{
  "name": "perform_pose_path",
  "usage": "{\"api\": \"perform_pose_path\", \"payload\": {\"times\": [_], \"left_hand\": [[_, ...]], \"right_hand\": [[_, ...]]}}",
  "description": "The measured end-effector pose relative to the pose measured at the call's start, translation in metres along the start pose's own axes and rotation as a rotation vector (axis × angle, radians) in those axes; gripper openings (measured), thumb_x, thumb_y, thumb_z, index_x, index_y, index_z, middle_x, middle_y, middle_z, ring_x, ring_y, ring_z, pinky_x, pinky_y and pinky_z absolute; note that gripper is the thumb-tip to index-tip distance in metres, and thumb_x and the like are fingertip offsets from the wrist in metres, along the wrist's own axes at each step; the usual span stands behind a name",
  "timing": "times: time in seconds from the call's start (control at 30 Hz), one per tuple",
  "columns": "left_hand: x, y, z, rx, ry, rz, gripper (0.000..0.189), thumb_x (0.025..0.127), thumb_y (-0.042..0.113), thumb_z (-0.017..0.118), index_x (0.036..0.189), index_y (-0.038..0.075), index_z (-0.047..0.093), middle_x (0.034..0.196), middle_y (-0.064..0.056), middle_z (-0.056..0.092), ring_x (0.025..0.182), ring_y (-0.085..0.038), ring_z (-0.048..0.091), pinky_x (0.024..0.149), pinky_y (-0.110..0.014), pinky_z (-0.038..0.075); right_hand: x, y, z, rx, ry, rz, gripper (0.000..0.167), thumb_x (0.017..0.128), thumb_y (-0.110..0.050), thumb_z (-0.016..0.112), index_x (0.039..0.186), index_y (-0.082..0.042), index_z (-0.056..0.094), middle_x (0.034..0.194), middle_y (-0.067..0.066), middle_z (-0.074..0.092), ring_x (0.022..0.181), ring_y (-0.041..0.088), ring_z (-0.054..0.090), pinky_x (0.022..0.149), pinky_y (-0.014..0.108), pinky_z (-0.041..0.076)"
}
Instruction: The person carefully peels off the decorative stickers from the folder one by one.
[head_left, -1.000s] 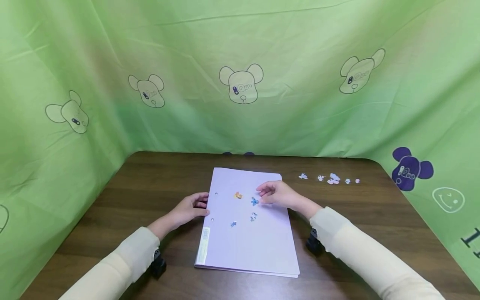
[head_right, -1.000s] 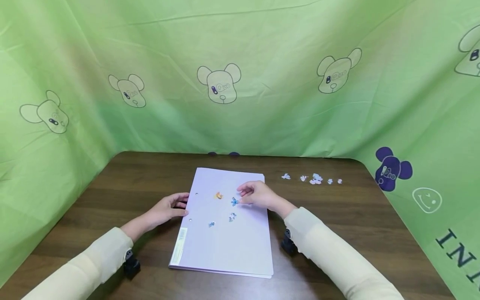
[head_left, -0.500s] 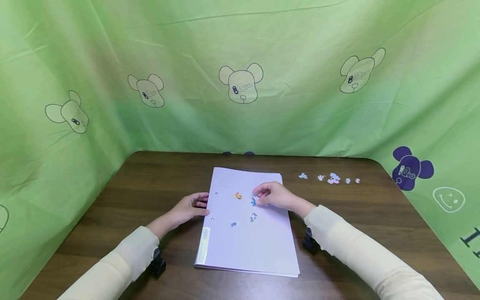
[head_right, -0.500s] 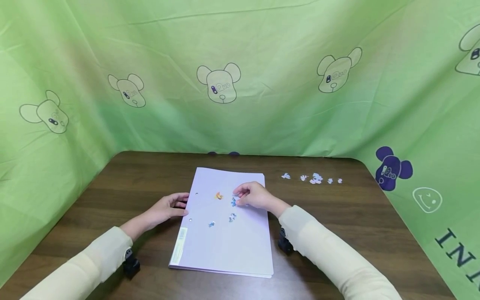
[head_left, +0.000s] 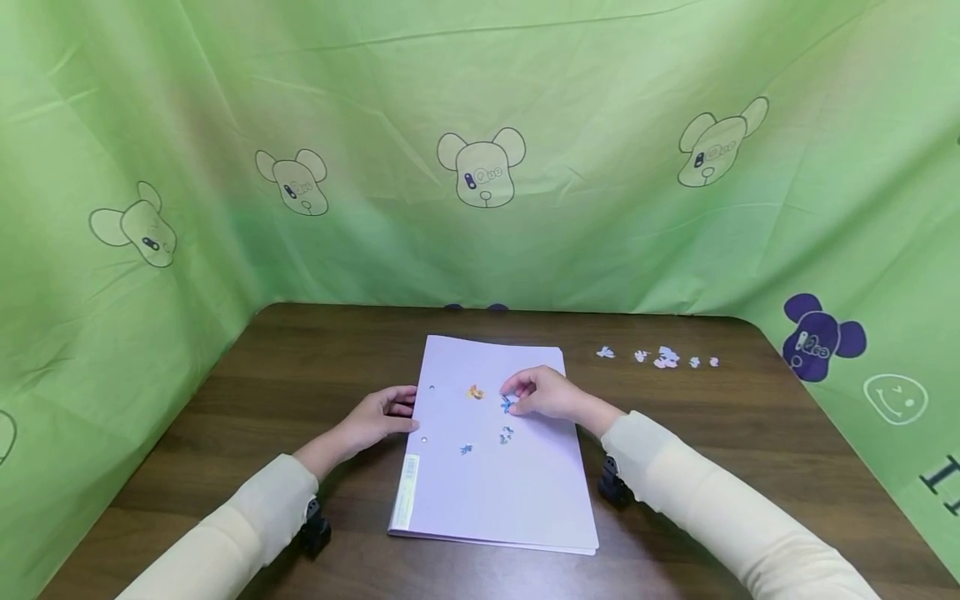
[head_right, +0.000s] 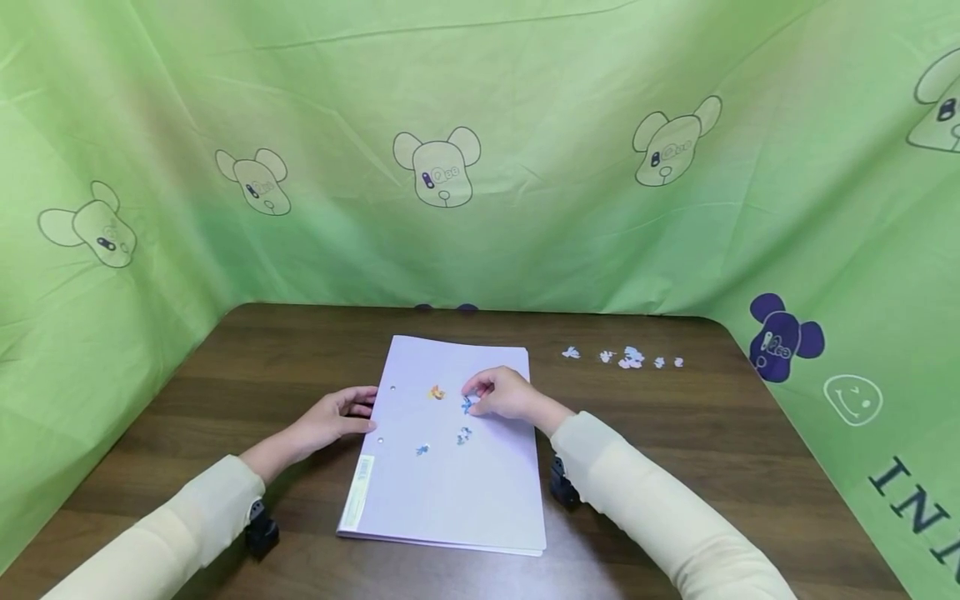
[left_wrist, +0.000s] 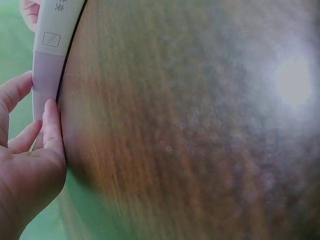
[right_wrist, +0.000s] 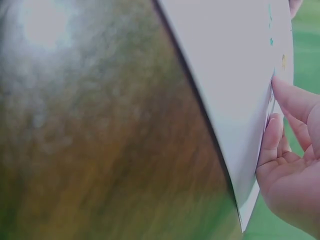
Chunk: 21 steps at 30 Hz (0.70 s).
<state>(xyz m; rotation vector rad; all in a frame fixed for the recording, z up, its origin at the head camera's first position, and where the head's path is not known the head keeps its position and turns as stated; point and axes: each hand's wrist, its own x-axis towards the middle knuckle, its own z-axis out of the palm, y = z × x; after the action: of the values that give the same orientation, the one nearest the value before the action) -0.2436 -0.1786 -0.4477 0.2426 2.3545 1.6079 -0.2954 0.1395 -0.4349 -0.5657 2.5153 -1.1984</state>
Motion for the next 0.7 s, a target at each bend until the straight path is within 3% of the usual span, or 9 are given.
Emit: {"api": "perform_pose_path", "payload": {"times": [0.4, 0.7], "left_hand": [[0.0001, -0.0014, -0.0004, -0.008, -0.018, 0.030, 0.059, 0.085, 0.007, 0.074, 0.137, -0.004, 0.048, 0.126, -0.015, 0.058, 0.111, -0.027, 0.056, 0.088, -0.034, 0.051], [-0.0010, -0.0007, -0.0010, -0.005, -0.017, 0.024, 0.059, 0.086, 0.007, 0.074, 0.138, -0.004, 0.048, 0.129, -0.016, 0.056, 0.112, -0.028, 0.055, 0.089, -0.035, 0.050]], "right_hand": [[-0.0011, -0.0020, 0.0023, -0.066, 0.015, 0.011, 0.016, 0.081, -0.004, 0.077, 0.096, -0.008, 0.074, 0.082, 0.002, 0.057, 0.080, 0.019, 0.049, 0.072, 0.031, 0.043], [-0.0018, -0.0024, 0.0042, -0.088, 0.039, 0.011, 0.022, 0.081, -0.005, 0.078, 0.103, -0.006, 0.074, 0.082, 0.002, 0.057, 0.078, 0.018, 0.049, 0.071, 0.030, 0.044]]}}
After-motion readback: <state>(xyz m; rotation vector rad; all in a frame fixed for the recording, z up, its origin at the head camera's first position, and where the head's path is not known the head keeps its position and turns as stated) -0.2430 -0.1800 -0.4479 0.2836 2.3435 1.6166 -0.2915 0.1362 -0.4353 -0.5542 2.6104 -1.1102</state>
